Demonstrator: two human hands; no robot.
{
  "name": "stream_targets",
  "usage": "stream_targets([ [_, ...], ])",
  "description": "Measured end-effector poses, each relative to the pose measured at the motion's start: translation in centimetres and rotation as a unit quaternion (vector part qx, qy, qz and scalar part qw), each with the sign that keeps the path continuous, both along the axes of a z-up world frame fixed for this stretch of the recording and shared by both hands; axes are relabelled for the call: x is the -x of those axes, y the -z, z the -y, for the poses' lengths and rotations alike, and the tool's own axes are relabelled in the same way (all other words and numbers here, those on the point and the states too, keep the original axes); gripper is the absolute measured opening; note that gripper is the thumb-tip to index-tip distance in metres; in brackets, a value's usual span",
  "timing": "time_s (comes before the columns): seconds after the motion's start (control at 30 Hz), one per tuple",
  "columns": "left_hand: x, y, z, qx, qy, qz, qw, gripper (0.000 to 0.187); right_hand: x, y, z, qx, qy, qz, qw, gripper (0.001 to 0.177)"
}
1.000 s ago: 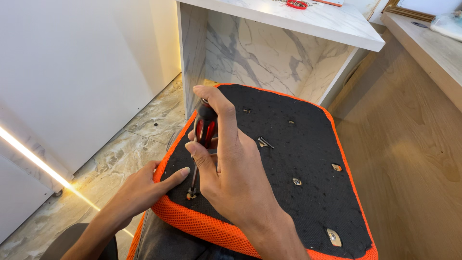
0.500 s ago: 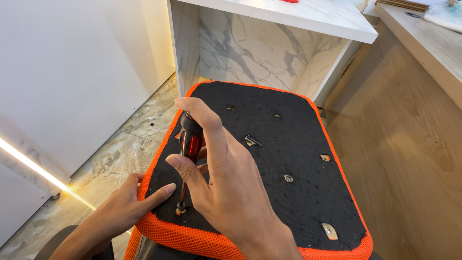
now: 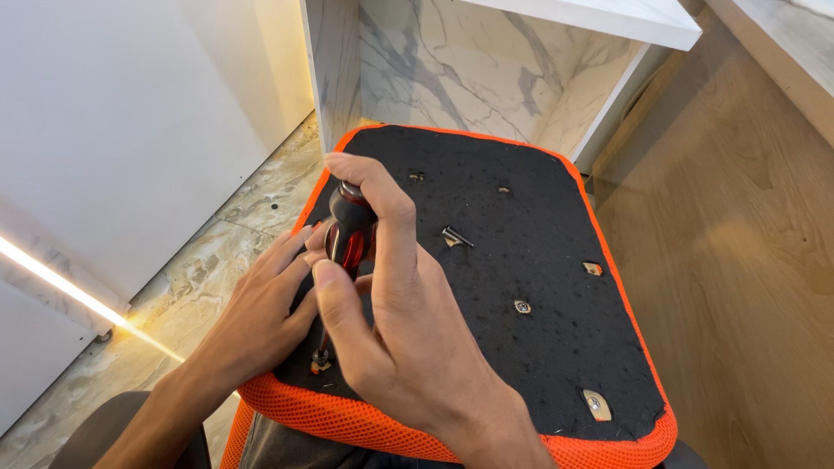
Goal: The person uses a screwdriver to fasten screws into the underside of an orange and black chair seat. They pick up screws and turn the screwdriver to tighten them into the seat's mounting points.
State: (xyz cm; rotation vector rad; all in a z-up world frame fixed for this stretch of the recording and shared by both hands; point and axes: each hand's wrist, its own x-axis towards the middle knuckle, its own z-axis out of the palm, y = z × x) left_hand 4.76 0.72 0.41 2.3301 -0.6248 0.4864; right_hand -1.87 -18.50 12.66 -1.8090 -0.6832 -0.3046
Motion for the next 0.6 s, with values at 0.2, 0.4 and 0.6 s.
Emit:
stream_targets([
  [0.2, 0.4, -2.8, 1.5, 0.033, 0.022, -0.09, 0.995, 0.028, -1.1, 0.5, 0.1, 0.028, -0.038, 0.084, 0.995, 0.062],
  [0.4, 0.6, -3.8, 2.1, -0.003, -0.001, -0.136, 0.991, 0.022, -1.8, 0.5, 0.2, -0.003, -0.075, 0.102, 0.992, 0.056],
  [0.6, 0.4, -3.3, 2.0, 0.008, -0.008, -0.12, 0.993, 0.037, -2.4, 0.0, 0.6, 0.01, -0.063, 0.043, 0.997, 0.061],
])
